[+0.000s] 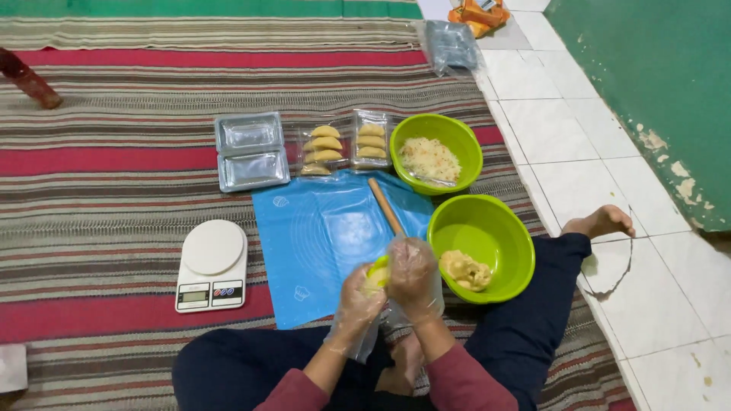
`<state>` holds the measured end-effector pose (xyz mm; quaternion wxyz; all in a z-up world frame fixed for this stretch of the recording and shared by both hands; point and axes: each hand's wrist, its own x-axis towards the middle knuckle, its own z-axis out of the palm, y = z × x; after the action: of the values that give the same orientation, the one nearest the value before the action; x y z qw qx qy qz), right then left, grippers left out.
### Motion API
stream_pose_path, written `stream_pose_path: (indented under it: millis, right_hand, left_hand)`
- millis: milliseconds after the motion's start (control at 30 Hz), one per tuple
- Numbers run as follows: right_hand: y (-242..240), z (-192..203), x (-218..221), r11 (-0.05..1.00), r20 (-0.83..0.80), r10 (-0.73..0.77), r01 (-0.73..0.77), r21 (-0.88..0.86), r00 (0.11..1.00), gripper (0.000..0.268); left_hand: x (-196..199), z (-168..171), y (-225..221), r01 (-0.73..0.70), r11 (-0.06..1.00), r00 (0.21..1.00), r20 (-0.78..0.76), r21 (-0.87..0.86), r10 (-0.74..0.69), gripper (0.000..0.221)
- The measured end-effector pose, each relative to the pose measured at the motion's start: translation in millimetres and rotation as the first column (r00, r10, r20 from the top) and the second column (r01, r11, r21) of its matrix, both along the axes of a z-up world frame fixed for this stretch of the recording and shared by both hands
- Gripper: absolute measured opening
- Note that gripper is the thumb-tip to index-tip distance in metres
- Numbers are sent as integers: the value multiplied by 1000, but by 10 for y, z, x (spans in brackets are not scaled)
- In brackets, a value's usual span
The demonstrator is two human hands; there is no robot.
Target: The person manually fills and shapes pastels using a plastic mold and places them into storage containers.
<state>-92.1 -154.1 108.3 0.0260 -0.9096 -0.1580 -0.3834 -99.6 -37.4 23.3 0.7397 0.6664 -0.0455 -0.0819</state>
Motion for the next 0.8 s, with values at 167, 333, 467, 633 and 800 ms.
stream_pose_path:
  millis: [167,333,467,633,800]
  right_hand:
    - [18,278,-335,995,57,-64,60,77,996,28]
    - [7,451,-752,993,77,-98,92,71,992,25]
    - [66,553,-1011,988,99,-62,47,150,993,18]
    - [59,648,-1037,990,136,-77,59,130,988,18]
    - [34,658,-907,991,180,-99,80,111,979,18]
  left_hand:
    - [-270,275,103,-90,992,977,184,-83,104,47]
    - [-630,514,104,82,971,997,28,-224,-78,54]
    - [-854,926,149,116,979,993,-12,-167,-120,53]
    - [-959,917,106,26,985,997,70,-169,-14,54]
    - [-909,891,68,-14,977,998,51,-214,25,47]
